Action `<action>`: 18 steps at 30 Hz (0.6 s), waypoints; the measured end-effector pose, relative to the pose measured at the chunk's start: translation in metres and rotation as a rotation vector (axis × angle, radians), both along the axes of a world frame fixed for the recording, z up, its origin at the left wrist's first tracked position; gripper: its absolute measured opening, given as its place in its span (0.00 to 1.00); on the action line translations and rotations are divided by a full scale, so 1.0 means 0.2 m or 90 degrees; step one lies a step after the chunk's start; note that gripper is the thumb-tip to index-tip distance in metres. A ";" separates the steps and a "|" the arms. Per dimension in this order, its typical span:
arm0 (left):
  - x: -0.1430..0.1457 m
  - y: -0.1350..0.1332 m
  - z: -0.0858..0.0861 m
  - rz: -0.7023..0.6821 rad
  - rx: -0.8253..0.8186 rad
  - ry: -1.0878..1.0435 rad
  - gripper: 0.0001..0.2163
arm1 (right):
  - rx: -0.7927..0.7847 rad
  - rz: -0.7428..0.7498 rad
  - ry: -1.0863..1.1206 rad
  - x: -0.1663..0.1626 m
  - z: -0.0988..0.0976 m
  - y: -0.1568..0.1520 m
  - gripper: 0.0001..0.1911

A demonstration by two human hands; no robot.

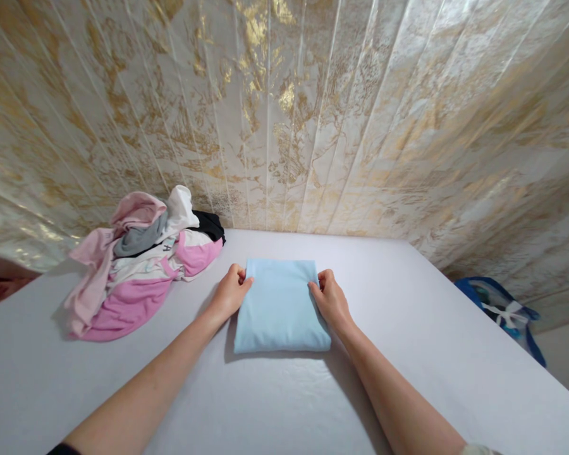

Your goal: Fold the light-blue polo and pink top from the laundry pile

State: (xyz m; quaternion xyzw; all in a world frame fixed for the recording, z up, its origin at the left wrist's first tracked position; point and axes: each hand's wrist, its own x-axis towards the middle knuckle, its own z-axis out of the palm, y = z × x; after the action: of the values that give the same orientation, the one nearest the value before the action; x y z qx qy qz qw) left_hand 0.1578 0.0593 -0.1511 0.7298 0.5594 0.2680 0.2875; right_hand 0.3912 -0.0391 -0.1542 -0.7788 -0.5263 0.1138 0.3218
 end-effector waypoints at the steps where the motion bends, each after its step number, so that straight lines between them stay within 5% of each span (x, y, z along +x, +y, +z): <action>1: 0.00 -0.01 0.00 -0.002 0.022 0.029 0.07 | -0.031 -0.014 -0.037 -0.01 0.01 0.00 0.09; 7: 0.01 -0.06 0.02 -0.012 0.073 0.152 0.07 | -0.089 -0.024 -0.118 -0.03 0.01 -0.02 0.14; 11: -0.01 -0.05 0.03 0.032 0.067 0.112 0.12 | 0.026 -0.010 -0.093 0.00 0.00 -0.03 0.19; 14: -0.01 -0.07 0.06 0.064 0.192 0.113 0.16 | 0.119 0.024 -0.161 0.00 0.03 -0.04 0.23; 18: 0.07 -0.15 0.09 -0.090 0.316 0.155 0.22 | 0.083 0.148 -0.247 -0.07 0.08 -0.05 0.26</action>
State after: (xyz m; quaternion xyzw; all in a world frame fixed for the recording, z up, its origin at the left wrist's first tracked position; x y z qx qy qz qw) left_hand 0.1717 0.0294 -0.1334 0.8420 0.4547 0.2861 0.0489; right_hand 0.3763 -0.0490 -0.1384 -0.6978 -0.6706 -0.0365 0.2492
